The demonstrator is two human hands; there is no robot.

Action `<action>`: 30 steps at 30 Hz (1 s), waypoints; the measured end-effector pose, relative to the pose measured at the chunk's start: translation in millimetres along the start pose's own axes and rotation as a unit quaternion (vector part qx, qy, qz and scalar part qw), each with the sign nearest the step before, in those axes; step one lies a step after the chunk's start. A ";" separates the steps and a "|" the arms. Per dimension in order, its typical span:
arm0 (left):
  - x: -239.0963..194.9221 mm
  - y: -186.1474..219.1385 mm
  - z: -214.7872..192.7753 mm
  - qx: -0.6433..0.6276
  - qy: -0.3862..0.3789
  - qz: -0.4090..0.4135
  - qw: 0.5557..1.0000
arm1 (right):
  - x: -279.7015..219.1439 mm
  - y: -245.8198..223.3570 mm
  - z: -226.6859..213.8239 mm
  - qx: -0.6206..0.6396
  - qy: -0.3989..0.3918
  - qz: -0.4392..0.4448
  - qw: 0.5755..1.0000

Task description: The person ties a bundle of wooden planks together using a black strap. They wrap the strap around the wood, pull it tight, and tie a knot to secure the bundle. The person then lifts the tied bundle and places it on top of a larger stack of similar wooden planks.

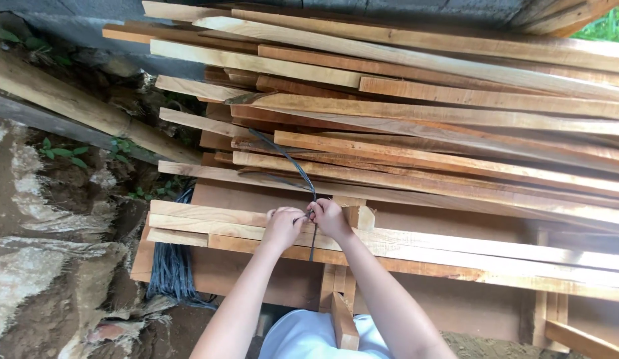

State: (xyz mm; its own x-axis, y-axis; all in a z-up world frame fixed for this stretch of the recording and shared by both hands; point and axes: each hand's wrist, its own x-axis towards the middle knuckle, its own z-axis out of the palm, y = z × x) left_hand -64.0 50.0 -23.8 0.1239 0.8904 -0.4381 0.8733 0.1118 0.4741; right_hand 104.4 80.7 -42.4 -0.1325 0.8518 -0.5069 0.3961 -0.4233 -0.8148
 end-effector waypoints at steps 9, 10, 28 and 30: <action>9.2 37.8 -51.1 -0.154 -0.070 -0.152 0.974 | 1.7 20.4 5.1 0.090 0.038 0.007 0.995; 14.4 34.0 -44.1 -0.155 -0.070 -0.148 0.974 | -1.0 23.2 4.8 0.089 0.041 0.006 0.995; 17.1 2.5 -3.0 -0.152 -0.037 -0.078 0.985 | -9.1 47.6 1.9 -0.151 0.054 -0.071 0.985; 16.8 2.0 -8.5 -0.176 -0.048 -0.094 0.979 | -14.8 36.7 -6.9 -0.133 -0.013 -0.044 0.990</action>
State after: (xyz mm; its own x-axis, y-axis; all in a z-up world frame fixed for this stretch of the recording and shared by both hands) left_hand -64.1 68.9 -23.7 0.0352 0.7952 -0.6053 0.6707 0.4303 0.6042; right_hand 127.1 54.6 -62.8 -0.2000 0.8719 -0.4470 0.6067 -0.2481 -0.7553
